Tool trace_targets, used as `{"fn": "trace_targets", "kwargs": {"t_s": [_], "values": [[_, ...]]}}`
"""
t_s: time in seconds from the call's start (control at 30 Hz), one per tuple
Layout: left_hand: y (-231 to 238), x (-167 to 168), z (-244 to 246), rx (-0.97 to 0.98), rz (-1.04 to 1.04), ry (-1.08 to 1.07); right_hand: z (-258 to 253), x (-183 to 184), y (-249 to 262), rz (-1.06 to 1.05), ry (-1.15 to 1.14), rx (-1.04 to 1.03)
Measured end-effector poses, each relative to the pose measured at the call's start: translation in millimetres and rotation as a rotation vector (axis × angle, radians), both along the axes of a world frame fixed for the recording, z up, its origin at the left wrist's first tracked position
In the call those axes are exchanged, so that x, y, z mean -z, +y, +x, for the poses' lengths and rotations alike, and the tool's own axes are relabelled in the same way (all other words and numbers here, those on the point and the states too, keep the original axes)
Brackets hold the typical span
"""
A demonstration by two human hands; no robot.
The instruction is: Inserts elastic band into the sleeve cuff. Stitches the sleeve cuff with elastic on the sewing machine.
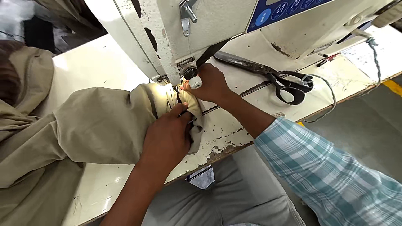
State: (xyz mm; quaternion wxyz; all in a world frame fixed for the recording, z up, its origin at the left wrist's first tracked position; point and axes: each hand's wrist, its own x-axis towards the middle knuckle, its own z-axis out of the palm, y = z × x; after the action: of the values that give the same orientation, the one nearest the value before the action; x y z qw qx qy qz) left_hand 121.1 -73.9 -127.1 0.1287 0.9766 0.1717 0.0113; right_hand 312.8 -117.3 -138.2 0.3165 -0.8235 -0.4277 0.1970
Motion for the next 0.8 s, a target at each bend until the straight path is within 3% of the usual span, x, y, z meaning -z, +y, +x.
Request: {"fn": "trace_targets", "kwargs": {"t_s": [0.17, 0.33, 0.5, 0.63, 0.8], "values": [[3.1, 0.0, 1.0, 0.053, 0.078, 0.012, -6.8, 11.3, -5.0, 0.124, -0.058, 0.043], [5.8, -5.0, 2.3, 0.190, 0.276, 0.013, -18.8, 36.1, -13.7, 0.490, -0.447, -0.048], [25.2, -2.1, 6.5, 0.392, 0.237, -0.023, -23.4, 30.5, -18.4, 0.354, -0.558, -0.153], [30.2, 4.3, 1.6, 0.299, 0.105, -0.108, -24.0, 20.8, -30.7, 0.184, -0.591, -0.292], [26.1, 7.8, -0.6, 0.265, 0.094, -0.147, -23.4, 17.4, -37.5, 0.114, -0.611, -0.342]]}}
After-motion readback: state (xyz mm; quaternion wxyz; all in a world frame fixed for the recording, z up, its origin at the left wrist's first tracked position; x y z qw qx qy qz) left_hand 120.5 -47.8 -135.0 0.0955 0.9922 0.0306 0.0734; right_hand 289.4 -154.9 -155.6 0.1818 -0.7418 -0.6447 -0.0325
